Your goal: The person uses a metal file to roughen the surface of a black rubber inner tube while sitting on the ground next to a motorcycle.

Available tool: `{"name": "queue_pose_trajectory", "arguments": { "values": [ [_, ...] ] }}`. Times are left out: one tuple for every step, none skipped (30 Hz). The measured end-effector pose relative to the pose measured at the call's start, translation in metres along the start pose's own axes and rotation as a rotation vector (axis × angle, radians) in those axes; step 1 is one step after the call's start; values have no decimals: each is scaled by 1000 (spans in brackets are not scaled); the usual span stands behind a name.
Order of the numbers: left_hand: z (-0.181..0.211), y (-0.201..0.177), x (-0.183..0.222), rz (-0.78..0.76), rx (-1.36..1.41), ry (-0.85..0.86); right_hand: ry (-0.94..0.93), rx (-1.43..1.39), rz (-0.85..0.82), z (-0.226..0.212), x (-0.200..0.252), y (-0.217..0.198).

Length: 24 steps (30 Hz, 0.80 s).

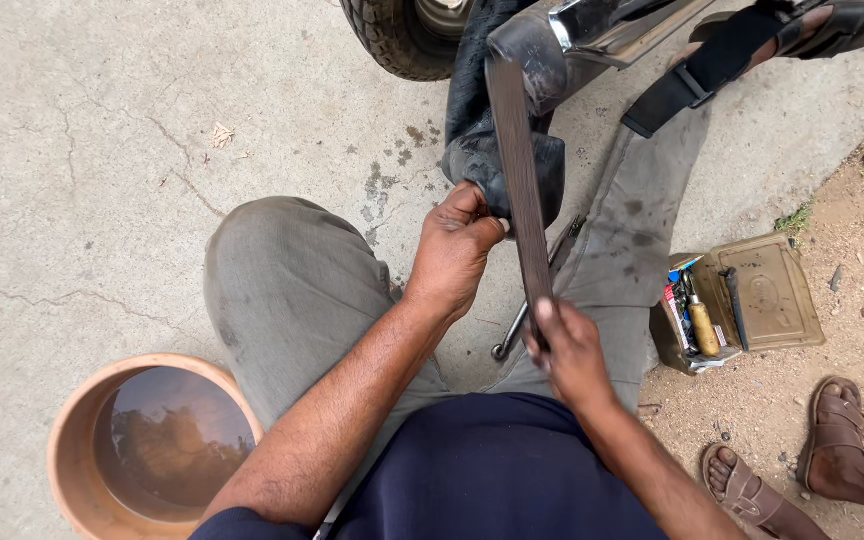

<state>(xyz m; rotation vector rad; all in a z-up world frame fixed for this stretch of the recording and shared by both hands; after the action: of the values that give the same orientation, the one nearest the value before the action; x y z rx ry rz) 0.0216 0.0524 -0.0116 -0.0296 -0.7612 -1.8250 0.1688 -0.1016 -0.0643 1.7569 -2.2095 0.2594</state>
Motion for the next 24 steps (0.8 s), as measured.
{"name": "queue_pose_trajectory", "arguments": {
  "values": [
    [-3, 1, 1, -2, 18, -11, -48, -30, 16, -15, -21, 12],
    [-3, 3, 2, -8, 33, -21, -100, -63, 34, -32, -40, 20],
    [-2, 5, 2, -14, 49, -31, -181, -56, 42, -51, -60, 23],
    [-2, 5, 4, -13, 53, -35, -253, -44, 53, -63, -68, 22],
    [1, 4, 5, -12, 58, -39, -248, 14, 60, -64, -63, 18],
    [4, 2, 4, -12, 64, -36, -248, 73, 63, -62, -57, 8],
    [6, 3, 3, -23, 94, -41, -248, 132, 67, -58, -50, -6],
    [7, 1, 4, -24, 124, -43, -203, 176, 43, -48, -34, -19],
    [9, -1, 3, -24, 153, -44, -159, 222, 19, -36, -13, -32],
    [8, -3, 3, -20, 178, -74, -85, 259, 3, -22, 11, -46],
    [6, -4, 2, -15, 203, -103, -11, 298, -13, -8, 30, -54],
    [6, -6, 1, -16, 221, -132, 8, 243, -25, 4, 42, -50],
    [6, -7, 1, -13, 224, -128, 29, 188, -38, 11, 52, -44],
    [3, -5, 2, -24, 226, -126, 44, 134, -38, 12, 57, -36],
    [-1, -4, 1, -34, 227, -124, -6, 179, -6, 8, 44, -27],
    [-7, -3, 2, -17, 157, -98, -43, 227, 23, 2, 25, -15],
    [-13, -2, 2, 0, 87, -71, -61, 87, 18, -8, 6, -1],
    [-11, -3, -3, 14, 7, -24, -99, -58, 6, -22, -21, 15],
    [-11, -3, -4, -2, 28, -17, -129, -64, 35, -39, -42, 24],
    [-12, -1, -1, -17, 54, -20, -149, -67, 69, -52, -53, 26],
    [-11, 1, 1, -32, 80, -22, -215, -60, 71, -64, -60, 26],
    [-10, 1, 5, -25, 70, -35, -274, -49, 78, -70, -64, 22],
    [-7, 1, 9, -17, 61, -47, -333, -38, 84, -71, -65, 15],
    [0, 0, 8, -9, 50, -47, -273, 57, 85, -62, -56, 2]
  ]
}}
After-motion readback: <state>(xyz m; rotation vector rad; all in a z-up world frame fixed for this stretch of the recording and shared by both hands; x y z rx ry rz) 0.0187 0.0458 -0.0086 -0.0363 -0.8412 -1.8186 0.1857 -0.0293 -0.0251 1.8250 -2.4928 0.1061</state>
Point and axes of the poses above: each hand's wrist, its own x-axis away from the middle knuckle, its own y-axis out of the palm, z = x × y, the point moved 6 cm from there along -x, towards the middle knuckle, and after that the axes turned 13 degrees about -y, right-handed, at the moved point
